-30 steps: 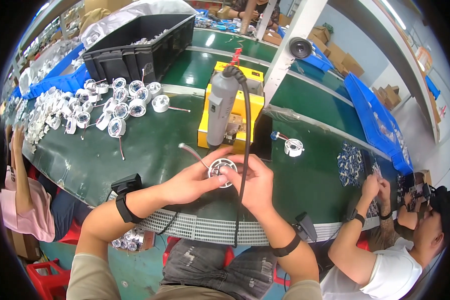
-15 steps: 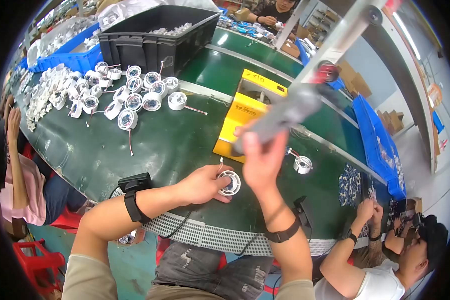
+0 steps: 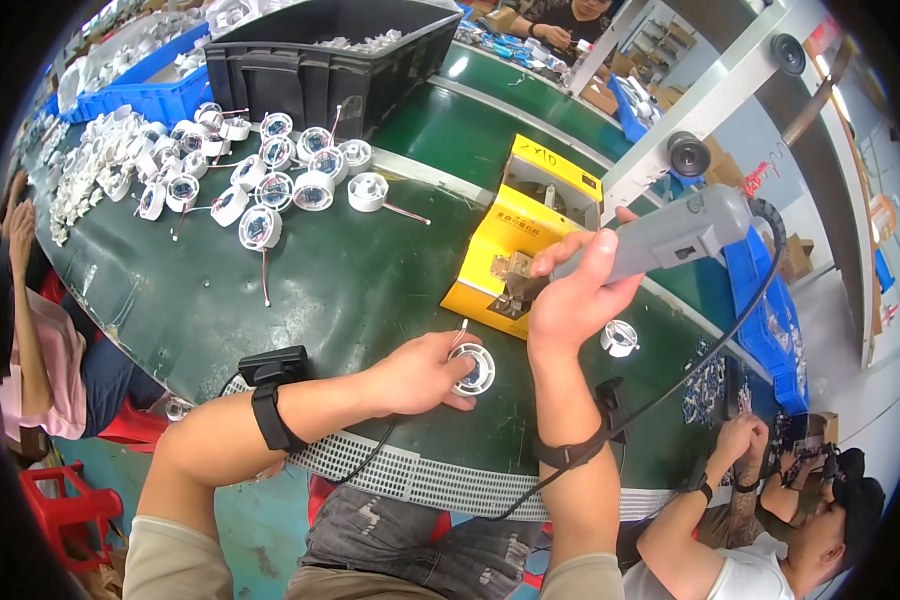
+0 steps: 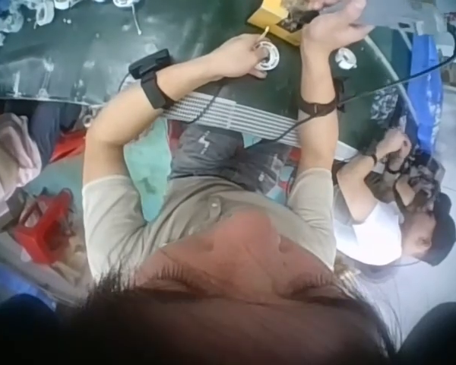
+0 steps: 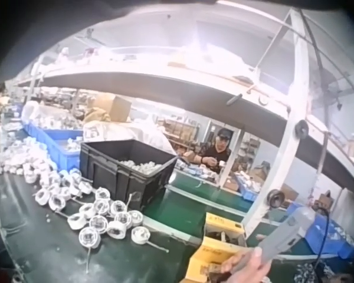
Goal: The person picks up a camera housing, inserts a circuit board and wires by hand, and secures them using a power screwdriver. The person then places the assembled unit onto the conveyor belt and reaches for the next housing.
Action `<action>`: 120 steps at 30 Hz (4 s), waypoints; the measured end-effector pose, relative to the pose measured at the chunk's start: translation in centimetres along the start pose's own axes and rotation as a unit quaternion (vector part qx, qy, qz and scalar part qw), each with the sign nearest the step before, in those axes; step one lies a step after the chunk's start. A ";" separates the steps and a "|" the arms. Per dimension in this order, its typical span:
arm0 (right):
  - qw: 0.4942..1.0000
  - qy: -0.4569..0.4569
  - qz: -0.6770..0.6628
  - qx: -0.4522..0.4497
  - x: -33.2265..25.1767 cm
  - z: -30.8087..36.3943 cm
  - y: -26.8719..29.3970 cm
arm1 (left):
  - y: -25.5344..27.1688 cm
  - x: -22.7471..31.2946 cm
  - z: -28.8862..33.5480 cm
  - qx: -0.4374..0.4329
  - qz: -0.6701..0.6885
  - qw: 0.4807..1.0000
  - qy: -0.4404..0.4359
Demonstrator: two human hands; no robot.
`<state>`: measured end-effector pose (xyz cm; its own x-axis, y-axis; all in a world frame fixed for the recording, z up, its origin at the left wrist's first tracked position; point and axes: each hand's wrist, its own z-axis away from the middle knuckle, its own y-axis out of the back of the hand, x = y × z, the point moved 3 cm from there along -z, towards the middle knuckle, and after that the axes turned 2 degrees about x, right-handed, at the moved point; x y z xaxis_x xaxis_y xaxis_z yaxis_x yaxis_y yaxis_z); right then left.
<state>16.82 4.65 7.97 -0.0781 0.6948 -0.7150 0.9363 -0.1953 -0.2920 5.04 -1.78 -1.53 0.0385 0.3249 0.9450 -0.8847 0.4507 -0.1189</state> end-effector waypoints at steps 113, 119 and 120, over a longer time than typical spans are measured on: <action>0.881 0.133 0.281 -0.358 -4.5 8.3 8.5 | -0.9 1.1 1.5 -0.101 0.200 0.975 -0.008; 0.862 0.064 0.365 -0.346 -3.2 8.8 8.1 | -0.5 1.1 1.5 -0.107 0.188 0.976 -0.002; 0.874 0.050 0.355 -0.327 -3.5 8.3 8.5 | -0.5 1.7 1.4 -0.111 0.192 0.975 -0.025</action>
<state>22.22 -5.17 2.72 0.6017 0.6224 -0.5006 0.7349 -0.1859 0.6522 4.94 -2.66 0.53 -0.3042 0.4667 0.8305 -0.7069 0.4738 -0.5252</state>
